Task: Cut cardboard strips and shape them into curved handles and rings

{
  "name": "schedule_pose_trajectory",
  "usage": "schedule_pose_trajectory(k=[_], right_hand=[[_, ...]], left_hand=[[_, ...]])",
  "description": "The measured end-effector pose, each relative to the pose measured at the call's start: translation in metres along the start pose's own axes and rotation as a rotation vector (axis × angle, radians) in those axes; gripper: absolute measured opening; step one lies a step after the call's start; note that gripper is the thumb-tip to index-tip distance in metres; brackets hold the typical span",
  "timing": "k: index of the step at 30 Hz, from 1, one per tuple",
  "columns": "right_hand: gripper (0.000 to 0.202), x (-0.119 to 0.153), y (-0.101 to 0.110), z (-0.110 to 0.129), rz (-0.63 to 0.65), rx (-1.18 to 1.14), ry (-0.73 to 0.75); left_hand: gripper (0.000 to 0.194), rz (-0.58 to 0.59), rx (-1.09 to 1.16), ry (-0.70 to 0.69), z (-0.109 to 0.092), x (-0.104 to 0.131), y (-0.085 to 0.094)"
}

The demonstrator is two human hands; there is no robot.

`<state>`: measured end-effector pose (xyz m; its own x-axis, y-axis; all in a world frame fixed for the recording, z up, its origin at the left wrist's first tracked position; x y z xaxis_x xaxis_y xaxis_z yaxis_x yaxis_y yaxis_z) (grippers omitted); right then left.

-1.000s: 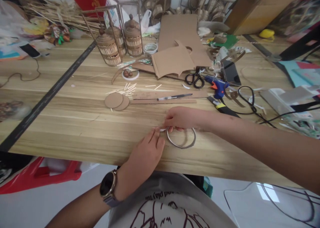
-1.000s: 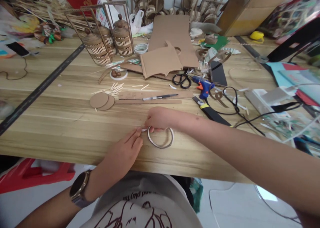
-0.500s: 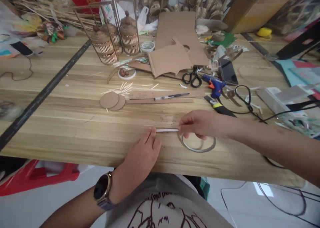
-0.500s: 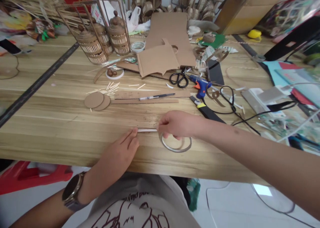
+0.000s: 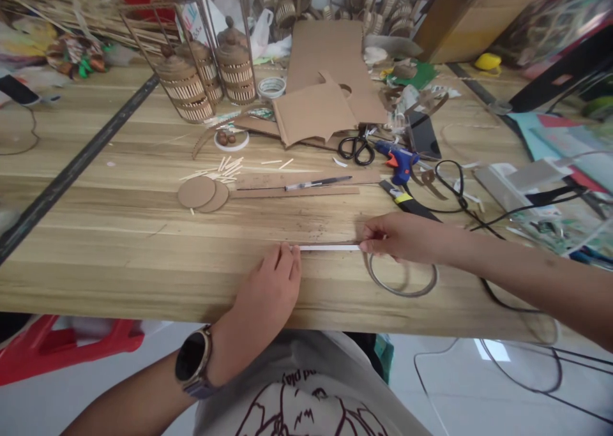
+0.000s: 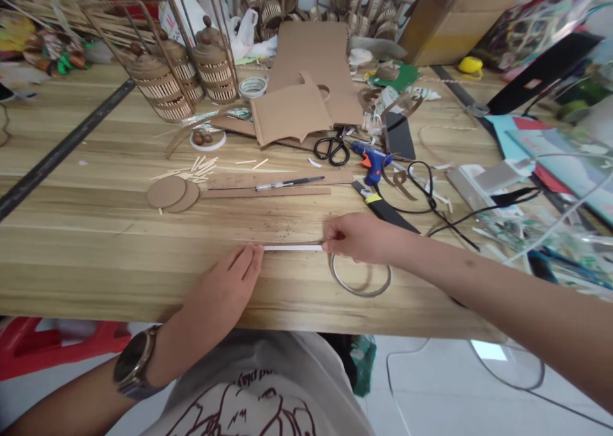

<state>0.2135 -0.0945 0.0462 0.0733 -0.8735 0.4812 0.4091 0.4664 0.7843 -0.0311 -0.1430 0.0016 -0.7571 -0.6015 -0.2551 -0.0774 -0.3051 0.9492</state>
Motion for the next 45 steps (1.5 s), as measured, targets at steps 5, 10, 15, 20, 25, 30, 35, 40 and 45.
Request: schedule_pose_trajectory(k=[5,10,15,20,25,30,35,40,45], right_hand=[[0.016,-0.004,-0.002,-0.002,0.014,0.034,-0.026],[0.015,-0.005,0.001,0.001,0.021,0.086,-0.011],[0.018,-0.007,0.002,0.006,-0.013,0.178,0.020],[0.019,-0.008,0.002,0.009,-0.002,0.234,0.026],[0.022,-0.009,0.003,0.010,0.002,0.259,0.031],[0.023,-0.010,0.004,0.011,-0.009,0.286,0.027],[0.024,-0.012,0.003,0.010,-0.011,0.293,0.032],[0.022,-0.011,0.001,0.011,-0.019,0.326,0.041],[0.022,-0.011,0.001,0.015,-0.037,0.359,0.045]], left_hand=[[0.048,-0.019,-0.018,0.021,-0.003,0.000,-0.001],[0.047,-0.055,-0.040,-0.005,-0.004,0.001,-0.002],[0.046,-0.062,-0.047,0.009,-0.003,0.001,-0.003],[0.045,-0.056,-0.054,0.017,-0.003,0.001,-0.004],[0.046,-0.062,-0.067,0.020,-0.004,-0.001,-0.001],[0.045,-0.079,-0.068,0.018,-0.004,-0.001,0.001],[0.044,-0.066,-0.084,0.022,-0.004,-0.002,0.000],[0.043,-0.071,-0.098,0.021,-0.005,-0.002,0.000],[0.041,-0.054,-0.098,0.039,-0.006,-0.002,-0.001]])
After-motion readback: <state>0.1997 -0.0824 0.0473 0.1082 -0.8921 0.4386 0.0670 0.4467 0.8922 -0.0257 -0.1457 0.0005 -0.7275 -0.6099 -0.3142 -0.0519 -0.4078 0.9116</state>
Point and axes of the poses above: each hand's wrist, its own x-axis away from the middle knuckle, its own y-axis out of the back of the hand, z = x × y, the point moved 2 cm from there along -x, towards the middle knuckle, and after that the axes turned 14 degrees about -z, right-handed, at the moved point
